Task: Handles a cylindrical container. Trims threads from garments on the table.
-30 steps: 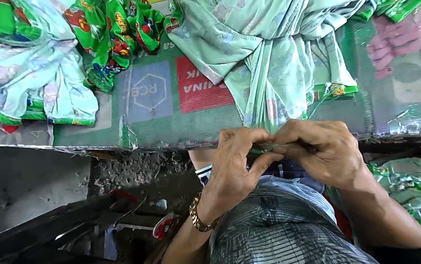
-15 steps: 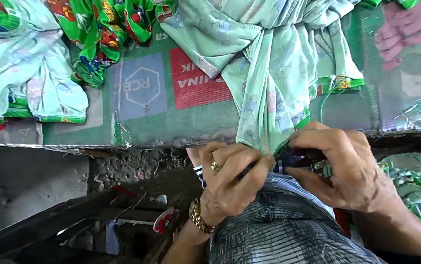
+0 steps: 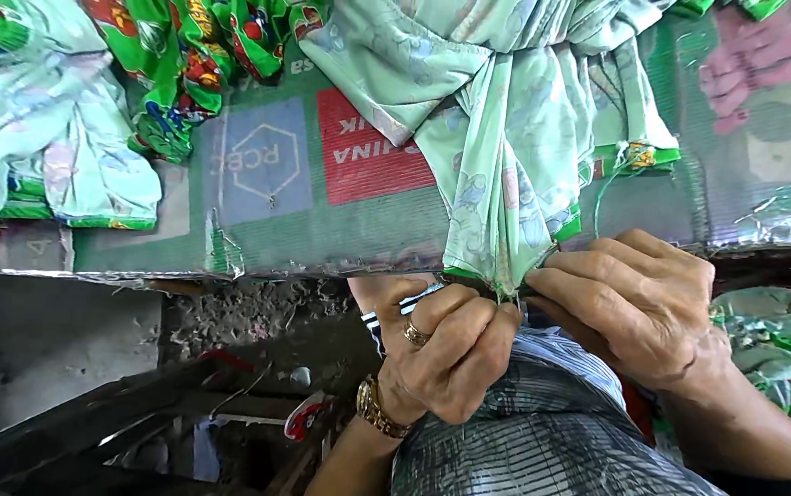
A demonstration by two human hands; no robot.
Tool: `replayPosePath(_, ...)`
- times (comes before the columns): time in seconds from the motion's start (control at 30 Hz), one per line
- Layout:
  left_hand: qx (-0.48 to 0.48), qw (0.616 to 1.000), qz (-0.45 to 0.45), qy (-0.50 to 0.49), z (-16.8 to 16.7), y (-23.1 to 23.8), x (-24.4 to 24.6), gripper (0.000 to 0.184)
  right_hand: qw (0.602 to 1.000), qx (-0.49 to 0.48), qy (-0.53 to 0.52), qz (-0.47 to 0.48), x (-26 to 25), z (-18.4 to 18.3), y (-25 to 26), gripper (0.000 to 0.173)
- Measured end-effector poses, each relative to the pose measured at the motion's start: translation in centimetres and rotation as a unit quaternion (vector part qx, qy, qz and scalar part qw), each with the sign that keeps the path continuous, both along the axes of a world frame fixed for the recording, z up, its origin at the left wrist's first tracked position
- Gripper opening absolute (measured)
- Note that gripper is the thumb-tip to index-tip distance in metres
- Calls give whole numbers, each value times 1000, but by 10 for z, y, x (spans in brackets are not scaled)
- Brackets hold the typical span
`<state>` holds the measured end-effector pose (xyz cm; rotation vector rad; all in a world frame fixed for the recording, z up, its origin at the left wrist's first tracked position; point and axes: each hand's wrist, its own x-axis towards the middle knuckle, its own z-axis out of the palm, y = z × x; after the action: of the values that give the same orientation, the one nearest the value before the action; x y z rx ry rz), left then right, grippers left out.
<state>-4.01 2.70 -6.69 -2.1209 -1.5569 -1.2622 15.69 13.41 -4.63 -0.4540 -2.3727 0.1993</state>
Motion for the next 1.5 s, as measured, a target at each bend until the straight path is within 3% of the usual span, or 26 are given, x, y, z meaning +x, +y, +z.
replayPosePath(1.23,11,1000,8,13,1,2,1,8,999,-7,38,7,-8,-12,0,12)
replayPosePath(1.5,17,1000,14,21,5,3,5,8,999,28,42,-12,-14,-10,-1,13)
